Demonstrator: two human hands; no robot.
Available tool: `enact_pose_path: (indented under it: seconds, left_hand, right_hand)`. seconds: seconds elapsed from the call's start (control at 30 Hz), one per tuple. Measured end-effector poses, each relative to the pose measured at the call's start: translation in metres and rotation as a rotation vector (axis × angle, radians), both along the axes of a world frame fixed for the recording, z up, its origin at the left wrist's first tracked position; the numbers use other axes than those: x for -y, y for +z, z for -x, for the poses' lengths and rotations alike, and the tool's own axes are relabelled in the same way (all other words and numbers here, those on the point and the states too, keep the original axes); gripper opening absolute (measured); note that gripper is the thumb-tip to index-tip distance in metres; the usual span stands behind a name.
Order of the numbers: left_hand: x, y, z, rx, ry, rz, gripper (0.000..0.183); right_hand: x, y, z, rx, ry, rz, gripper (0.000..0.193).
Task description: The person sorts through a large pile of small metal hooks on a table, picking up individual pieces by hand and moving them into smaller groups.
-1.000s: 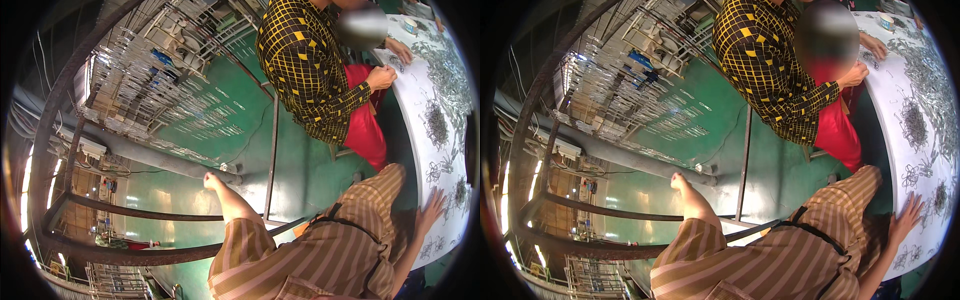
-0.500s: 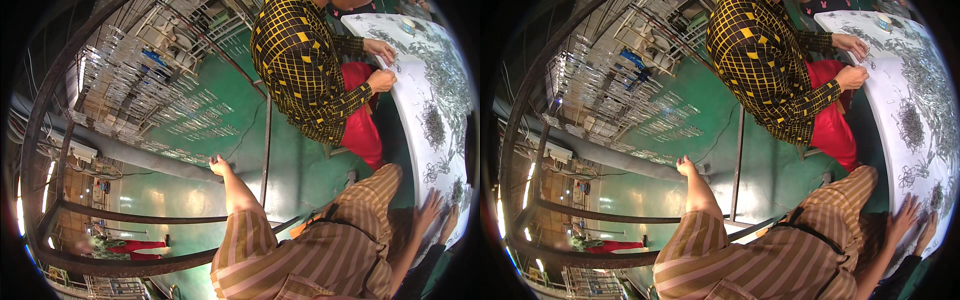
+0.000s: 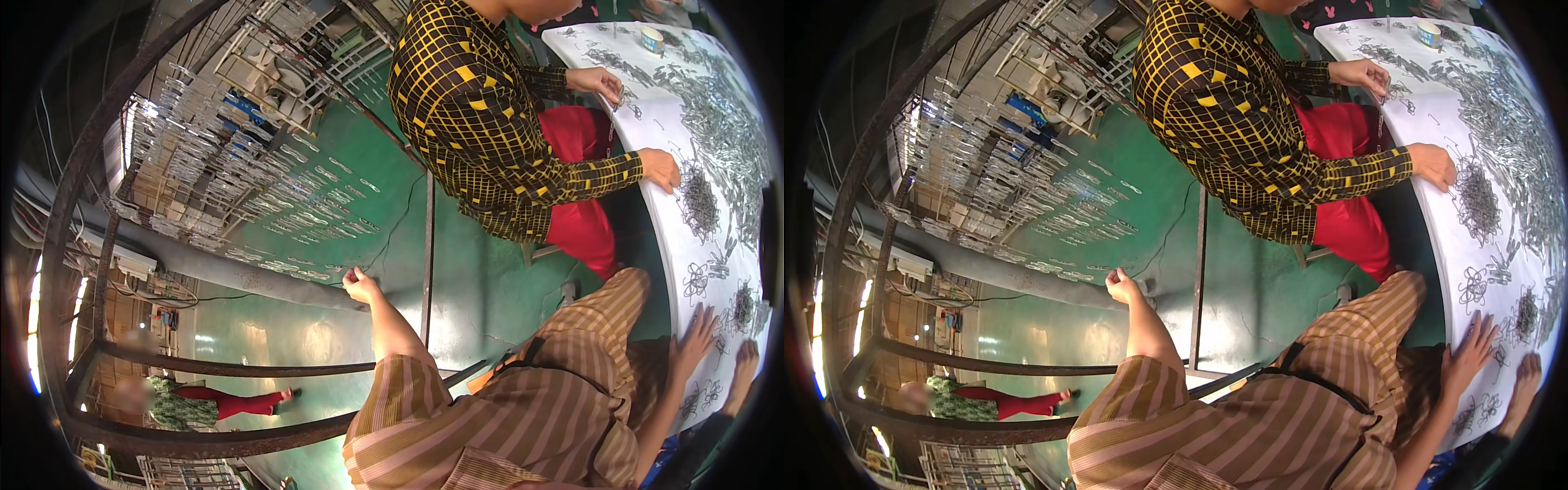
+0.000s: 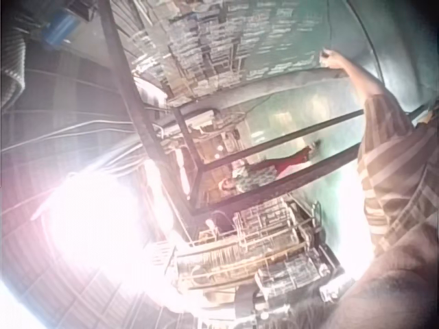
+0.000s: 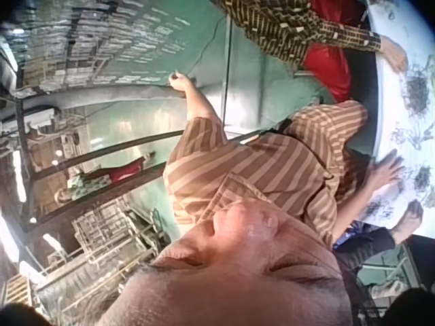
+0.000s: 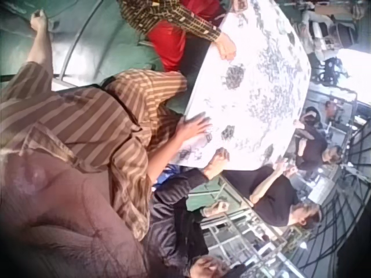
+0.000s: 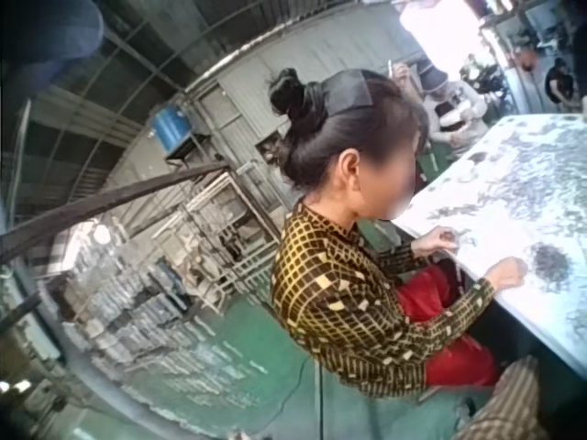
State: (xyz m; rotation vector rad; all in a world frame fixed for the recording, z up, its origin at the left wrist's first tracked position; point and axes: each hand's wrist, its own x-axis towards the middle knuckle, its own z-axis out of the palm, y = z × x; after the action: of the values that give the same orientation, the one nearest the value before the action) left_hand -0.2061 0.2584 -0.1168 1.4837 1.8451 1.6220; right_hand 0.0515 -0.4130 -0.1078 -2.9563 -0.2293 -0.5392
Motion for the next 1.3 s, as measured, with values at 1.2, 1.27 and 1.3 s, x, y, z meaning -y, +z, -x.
enact_pose_path:
  seconds: [1.2,1.27,1.3]
  left_hand:
    - [0.056,0.007,-0.030,0.008,-0.175,-0.016,0.018]
    - [0.080,-0.003,-0.045,-0.208,-0.334,0.002,0.018]
    - [0.090,-0.015,-0.049,-0.279,-0.432,0.016,0.018]
  right_hand:
    - [-0.008,0.006,0.005,-0.053,-0.032,-0.080,0.095]
    - [-0.011,0.008,0.005,-0.089,-0.041,-0.099,0.095]
    - [-0.013,0.011,0.006,-0.104,-0.052,-0.105,0.096]
